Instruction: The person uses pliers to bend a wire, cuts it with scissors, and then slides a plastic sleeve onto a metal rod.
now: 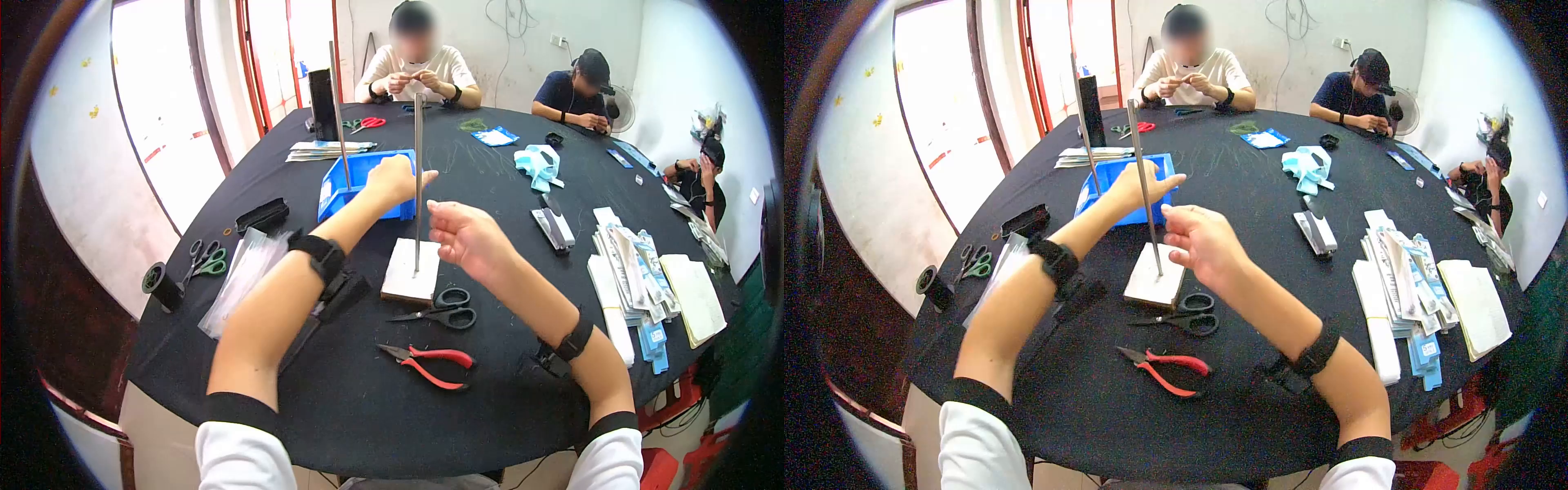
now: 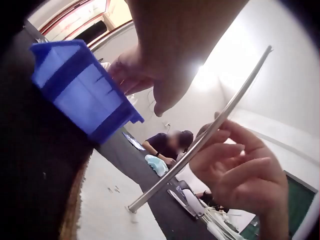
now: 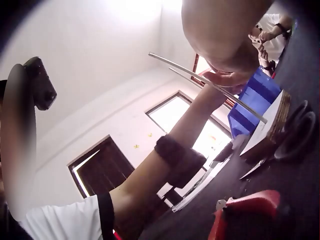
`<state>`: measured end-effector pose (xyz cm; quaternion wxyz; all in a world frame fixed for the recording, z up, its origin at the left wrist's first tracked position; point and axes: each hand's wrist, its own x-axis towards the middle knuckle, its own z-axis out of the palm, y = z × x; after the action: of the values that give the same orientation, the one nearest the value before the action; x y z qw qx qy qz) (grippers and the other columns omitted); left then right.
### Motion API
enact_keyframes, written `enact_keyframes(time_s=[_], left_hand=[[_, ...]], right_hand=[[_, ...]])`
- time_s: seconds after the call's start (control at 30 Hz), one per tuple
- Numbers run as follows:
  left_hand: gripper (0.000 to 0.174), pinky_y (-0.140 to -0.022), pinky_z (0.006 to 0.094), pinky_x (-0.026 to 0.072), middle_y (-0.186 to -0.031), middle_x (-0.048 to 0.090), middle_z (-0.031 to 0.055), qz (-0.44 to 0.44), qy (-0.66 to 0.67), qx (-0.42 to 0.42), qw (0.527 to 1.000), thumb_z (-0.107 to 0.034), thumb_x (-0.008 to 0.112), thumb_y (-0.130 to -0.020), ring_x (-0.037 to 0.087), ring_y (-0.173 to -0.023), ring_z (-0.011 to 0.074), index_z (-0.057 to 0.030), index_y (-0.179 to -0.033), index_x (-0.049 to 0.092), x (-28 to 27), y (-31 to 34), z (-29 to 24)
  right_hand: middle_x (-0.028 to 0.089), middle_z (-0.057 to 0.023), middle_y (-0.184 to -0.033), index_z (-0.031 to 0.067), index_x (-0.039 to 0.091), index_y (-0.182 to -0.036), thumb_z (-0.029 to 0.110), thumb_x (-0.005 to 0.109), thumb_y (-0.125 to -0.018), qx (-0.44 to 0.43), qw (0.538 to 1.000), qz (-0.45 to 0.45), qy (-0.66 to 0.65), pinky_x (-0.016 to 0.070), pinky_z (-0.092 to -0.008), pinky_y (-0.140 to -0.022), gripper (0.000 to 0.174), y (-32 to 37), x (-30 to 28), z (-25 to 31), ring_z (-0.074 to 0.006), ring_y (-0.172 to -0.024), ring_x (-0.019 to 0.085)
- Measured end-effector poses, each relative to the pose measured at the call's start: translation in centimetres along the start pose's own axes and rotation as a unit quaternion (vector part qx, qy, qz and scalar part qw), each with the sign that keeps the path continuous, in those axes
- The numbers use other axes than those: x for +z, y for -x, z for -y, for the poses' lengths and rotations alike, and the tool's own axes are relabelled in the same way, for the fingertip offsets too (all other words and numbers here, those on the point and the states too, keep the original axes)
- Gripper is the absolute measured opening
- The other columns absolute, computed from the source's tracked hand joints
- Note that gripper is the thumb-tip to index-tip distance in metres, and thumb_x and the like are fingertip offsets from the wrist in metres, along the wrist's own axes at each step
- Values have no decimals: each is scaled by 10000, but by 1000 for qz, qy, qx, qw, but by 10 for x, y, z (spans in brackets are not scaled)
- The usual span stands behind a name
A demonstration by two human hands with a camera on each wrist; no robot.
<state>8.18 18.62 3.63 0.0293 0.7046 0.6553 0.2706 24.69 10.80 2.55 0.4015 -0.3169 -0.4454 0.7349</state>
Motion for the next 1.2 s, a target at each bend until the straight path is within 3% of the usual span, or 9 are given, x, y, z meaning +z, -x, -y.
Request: enact_keyframes(time_s=[0.27, 0.3, 0.47, 0.57, 0.6, 0.73, 0.9, 1.07, 1.2], left_hand=[[187, -686, 444, 502, -770, 633, 249, -216, 32, 28, 975, -156, 603, -731, 633, -772, 404, 24, -754, 651, 45, -30, 20], [268, -697, 385, 480, -801, 629, 183, -152, 59, -30, 986, -269, 635, -770, 615, -797, 320, -4, -800, 656, 29, -18, 10], [313, -644, 413, 480, -716, 620, 246, -62, 131, 92, 985, -261, 620, -805, 625, -708, 373, 40, -724, 649, 29, -30, 35], [279, -610, 316, 485, -757, 669, 185, 28, 108, 39, 993, -253, 640, -813, 645, -627, 180, 14, -884, 683, 8, -17, 28], [288, -589, 294, 497, -781, 681, 163, -25, 84, 128, 988, -229, 607, -843, 648, -627, 164, 40, -925, 669, 8, -16, 31], [256, -621, 278, 536, -829, 684, 150, -17, 236, 67, 969, -144, 529, -890, 657, -682, 152, 73, -964, 643, -9, -8, 28], [263, -508, 272, 530, -629, 608, 63, -177, 361, 11, 915, -167, 468, -915, 631, -566, 148, 37, -873, 628, -65, 36, 0], [225, -491, 285, 522, -600, 553, 51, 64, 520, -78, 848, -203, 548, -879, 592, -496, 159, 10, -815, 578, -99, 83, 6], [192, -487, 274, 522, -630, 542, 24, 90, 533, -102, 835, -214, 579, -867, 592, -514, 135, -27, -824, 586, -93, 91, 24]], right_hand=[[560, 20, -815, 102, 582, -930, 230, 573, -882, 26, 999, 28, -24, 439, -236, -569, 136, 2, 1, -12, -74, -680, 528], [559, 19, -805, 93, 582, -922, 238, 575, -883, 20, 999, 28, -20, 447, -233, -556, 151, 2, 1, -13, -72, -666, 530], [552, 1, -771, 47, 580, -896, 279, 581, -883, -28, 999, 6, 37, 485, -220, -506, 233, -1, 5, -16, -75, -602, 547], [547, -11, -768, 30, 578, -888, 299, 586, -878, -42, 996, 7, 76, 497, -229, -515, 270, -3, 4, -17, -83, -604, 557], [547, -13, -767, 28, 578, -887, 298, 589, -876, -43, 996, 8, 75, 497, -229, -514, 270, -3, 4, -18, -85, -606, 559], [542, -17, -767, 27, 580, -887, 288, 598, -867, -41, 996, 13, 84, 497, -232, -511, 262, -2, 4, -17, -93, -613, 564], [579, -32, -756, 35, 596, -892, 261, 604, -858, -60, 991, 21, 122, 495, -228, -518, 229, 0, 0, -14, -116, -633, 604], [627, -42, -756, 41, 612, -943, 220, 584, -865, -56, 986, 42, 151, 491, -214, -537, 197, 7, -2, -11, -149, -684, 654], [666, -96, -874, 37, 591, -1014, 206, 594, -859, -61, 987, 33, 145, 502, -215, -532, 229, 15, 1, -9, -160, -709, 670]])
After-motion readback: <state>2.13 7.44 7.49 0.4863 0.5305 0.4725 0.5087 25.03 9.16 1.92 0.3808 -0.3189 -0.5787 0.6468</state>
